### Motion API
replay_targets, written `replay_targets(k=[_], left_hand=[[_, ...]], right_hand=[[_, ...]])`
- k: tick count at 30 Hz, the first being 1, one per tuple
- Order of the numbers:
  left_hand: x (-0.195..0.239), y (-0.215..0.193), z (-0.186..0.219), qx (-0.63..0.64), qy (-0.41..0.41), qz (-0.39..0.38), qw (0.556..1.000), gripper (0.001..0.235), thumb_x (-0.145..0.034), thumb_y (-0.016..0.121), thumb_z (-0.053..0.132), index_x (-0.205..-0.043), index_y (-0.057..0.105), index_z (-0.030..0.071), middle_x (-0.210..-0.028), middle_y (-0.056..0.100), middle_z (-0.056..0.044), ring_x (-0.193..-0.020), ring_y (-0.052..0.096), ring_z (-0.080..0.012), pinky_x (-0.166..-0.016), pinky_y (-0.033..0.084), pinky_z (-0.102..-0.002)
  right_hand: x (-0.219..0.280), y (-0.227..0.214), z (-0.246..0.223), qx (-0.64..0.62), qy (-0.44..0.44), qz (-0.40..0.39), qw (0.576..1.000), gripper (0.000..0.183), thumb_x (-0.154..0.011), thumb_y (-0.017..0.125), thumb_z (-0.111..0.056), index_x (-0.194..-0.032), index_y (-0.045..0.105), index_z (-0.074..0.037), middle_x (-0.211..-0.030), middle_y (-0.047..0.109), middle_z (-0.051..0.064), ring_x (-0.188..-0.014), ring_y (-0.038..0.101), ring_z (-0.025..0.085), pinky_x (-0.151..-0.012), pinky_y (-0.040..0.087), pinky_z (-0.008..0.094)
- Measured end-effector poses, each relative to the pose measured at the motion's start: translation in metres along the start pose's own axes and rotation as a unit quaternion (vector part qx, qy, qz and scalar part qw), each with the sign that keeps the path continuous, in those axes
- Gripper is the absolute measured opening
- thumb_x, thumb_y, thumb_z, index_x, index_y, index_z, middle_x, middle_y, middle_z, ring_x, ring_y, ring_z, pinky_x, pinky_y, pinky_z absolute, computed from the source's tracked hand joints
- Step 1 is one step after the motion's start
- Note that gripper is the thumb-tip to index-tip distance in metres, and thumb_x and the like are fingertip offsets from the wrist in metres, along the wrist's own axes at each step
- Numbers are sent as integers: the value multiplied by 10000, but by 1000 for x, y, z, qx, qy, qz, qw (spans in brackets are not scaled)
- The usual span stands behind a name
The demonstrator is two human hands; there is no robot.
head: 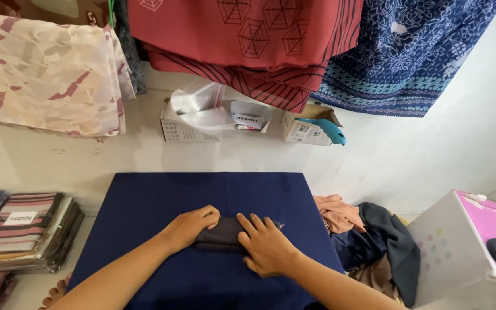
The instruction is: The person folds a dark piece of fabric on a blue surface, uses a lint roller to clean it, and then places the folded item into a clear plastic bag. The person then seals the bag and places a label on it.
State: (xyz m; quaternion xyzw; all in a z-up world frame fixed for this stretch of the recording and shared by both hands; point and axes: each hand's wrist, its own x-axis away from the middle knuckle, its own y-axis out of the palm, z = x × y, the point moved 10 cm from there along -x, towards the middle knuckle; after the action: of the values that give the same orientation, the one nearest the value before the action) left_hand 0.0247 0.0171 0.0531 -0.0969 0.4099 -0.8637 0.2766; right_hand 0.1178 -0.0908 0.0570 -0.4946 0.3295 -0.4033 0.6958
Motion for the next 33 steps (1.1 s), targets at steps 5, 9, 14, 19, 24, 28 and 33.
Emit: replay_targets(k=[5, 9, 14, 19, 24, 28, 33], left_hand=[[-9, 1, -7, -120, 123, 39, 984, 89, -925, 517, 132, -937, 510, 220, -1055, 598, 120, -866, 603, -115, -773, 483, -282], [-17, -15, 6, -184, 184, 54, 964, 410, -684, 644, -29, -1011, 570, 209, -1047, 619, 55, -897, 650, -215, -774, 518, -374], [-5, 11, 67, -211, 268, 70, 937, 563, -577, 734, 255, -1107, 680, 75, -1241, 658, -139, -1028, 636, -362, -886, 495, -454], [0, 46, 56, -289, 258, 179, 905, 760, -722, 702, 226, -1362, 467, -109, -1365, 558, -272, -1294, 533, -384, -1124, 368, -459], [-3, 50, 34, -302, 258, 157, 904, 816, -697, 688, 195, -1417, 443, -100, -1447, 499, -290, -1367, 469, -397, -1169, 324, -462], [-9, 57, 25, -357, 264, 147, 884, 784, -725, 727, 178, -1420, 460, -70, -1454, 506, -281, -1339, 511, -374, -1123, 390, -439], [-11, 56, 21, -342, 264, 145, 890, 651, -815, 589, 151, -1419, 481, -65, -1465, 509, -279, -1349, 504, -380, -1125, 378, -447]], right_hand=[[3, 8, 4, 56, -24, 77, 995, 340, -926, 652, -354, -1052, 542, -59, -1515, 433, 319, -1231, 509, 470, -887, 472, 500], [3, 11, 9, 31, -34, 107, 993, 324, -1004, 521, -290, -1198, 537, -31, -1502, 459, 296, -1178, 524, 425, -863, 464, 453], [-1, 6, 11, 16, -36, 96, 995, 380, -1012, 478, -243, -1309, 477, -6, -1469, 478, 293, -1091, 548, 398, -844, 478, 450], [2, -12, 5, 30, -9, 146, 989, 663, -859, 592, -286, -1360, 466, 129, -1378, 529, 328, -1153, 557, 437, -933, 443, 446], [2, -13, 13, -8, -25, 91, 995, 847, -719, 646, -258, -1453, 394, 82, -1434, 460, 317, -1206, 506, 451, -976, 416, 466], [3, -1, 13, 20, -32, 95, 995, 561, -934, 489, -178, -1442, 424, 53, -1455, 459, 308, -1192, 511, 424, -963, 428, 444], [3, -1, 14, 10, -36, 83, 996, 661, -861, 545, -148, -1469, 400, 64, -1459, 450, 308, -1234, 496, 438, -1030, 397, 464]])
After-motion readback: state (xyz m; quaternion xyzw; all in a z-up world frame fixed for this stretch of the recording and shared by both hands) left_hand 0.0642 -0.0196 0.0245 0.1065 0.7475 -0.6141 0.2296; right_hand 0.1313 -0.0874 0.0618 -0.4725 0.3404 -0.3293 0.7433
